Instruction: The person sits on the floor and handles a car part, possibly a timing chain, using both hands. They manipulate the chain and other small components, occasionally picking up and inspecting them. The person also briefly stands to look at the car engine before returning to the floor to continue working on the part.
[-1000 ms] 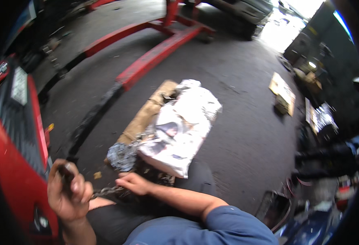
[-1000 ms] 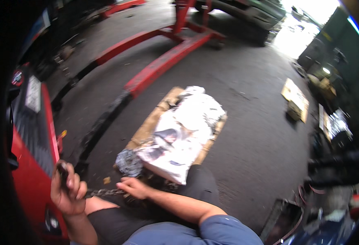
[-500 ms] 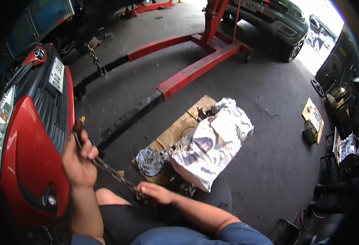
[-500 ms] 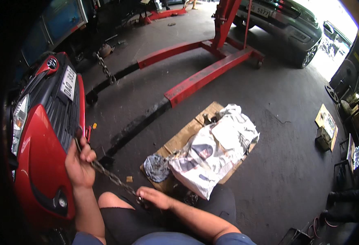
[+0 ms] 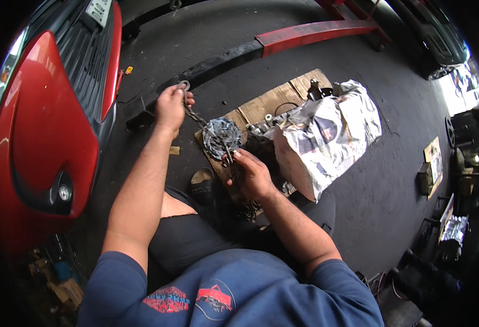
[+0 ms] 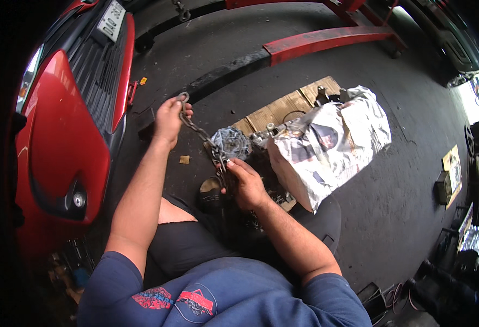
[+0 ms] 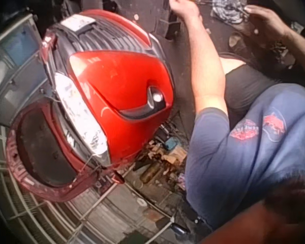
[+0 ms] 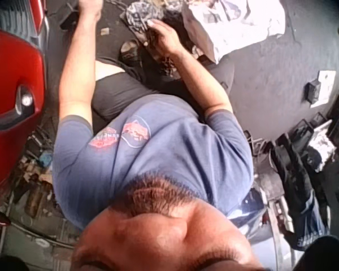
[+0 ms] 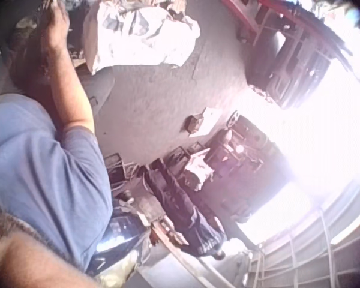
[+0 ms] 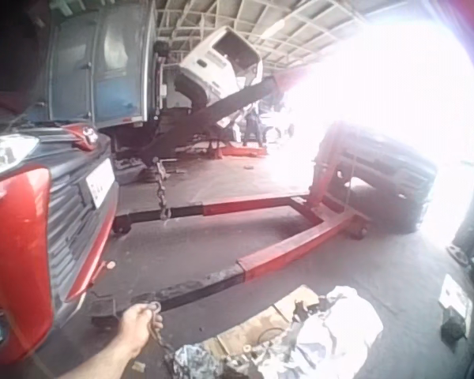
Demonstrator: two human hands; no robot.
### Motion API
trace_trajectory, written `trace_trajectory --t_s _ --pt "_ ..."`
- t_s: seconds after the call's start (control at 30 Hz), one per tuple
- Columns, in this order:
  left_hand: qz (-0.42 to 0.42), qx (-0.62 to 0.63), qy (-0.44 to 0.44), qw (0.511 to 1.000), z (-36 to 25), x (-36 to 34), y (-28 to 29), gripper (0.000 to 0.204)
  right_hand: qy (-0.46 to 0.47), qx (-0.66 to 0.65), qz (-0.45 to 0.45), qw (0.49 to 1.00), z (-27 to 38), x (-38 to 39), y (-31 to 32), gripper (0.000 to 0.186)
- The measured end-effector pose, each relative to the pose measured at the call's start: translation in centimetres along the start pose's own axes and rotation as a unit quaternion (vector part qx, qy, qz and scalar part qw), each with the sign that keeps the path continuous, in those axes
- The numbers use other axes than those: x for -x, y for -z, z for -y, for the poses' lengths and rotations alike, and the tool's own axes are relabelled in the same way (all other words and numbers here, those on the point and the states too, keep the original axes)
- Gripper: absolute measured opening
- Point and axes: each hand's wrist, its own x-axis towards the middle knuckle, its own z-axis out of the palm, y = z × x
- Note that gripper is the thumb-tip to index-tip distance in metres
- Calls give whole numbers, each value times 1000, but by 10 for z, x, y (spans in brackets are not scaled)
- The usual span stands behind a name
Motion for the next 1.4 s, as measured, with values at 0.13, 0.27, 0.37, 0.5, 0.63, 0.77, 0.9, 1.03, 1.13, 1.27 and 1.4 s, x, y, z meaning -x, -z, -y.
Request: trace_trajectory --t_s 0.13,0.27,0.37,0.5,0.63,0.77,0.9,1.03,1.13,1.27,1.4 --pt "41 -270 85 958 11 12 3 25 18 55 -35 998 -5 -3 -4 27" --pt "197 -250 234 918 3 59 4 30 70 17 -29 997 -16 -10 2 26" --pt "142 74 381 911 16 121 -18 28 77 -1 -17 997 -29 -22 13 24" --pt "8 69 235 970 62 164 -47 26 49 430 -119 894 -35 -24 24 26" --pt "46 27 290 956 85 153 -44 30 98 561 -100 816 -20 -16 20 30" --pt "97 -50 314 943 81 150 -43 28 40 620 -106 777 7 -7 16 36" --pt "111 -73 277 951 74 143 -45 30 25 650 -152 744 15 -9 20 44" --pt "106 -88 226 964 69 133 -48 32 -5 564 -117 817 11 -13 28 46" --pt "119 -164 181 962 66 133 -49 31 21 546 -113 830 8 -15 30 43" --pt "115 -173 167 964 65 137 -50 30 120 578 -90 802 5 -14 24 34" --pt "116 -103 199 968 68 135 -51 30 175 567 -92 799 2 -7 19 39"
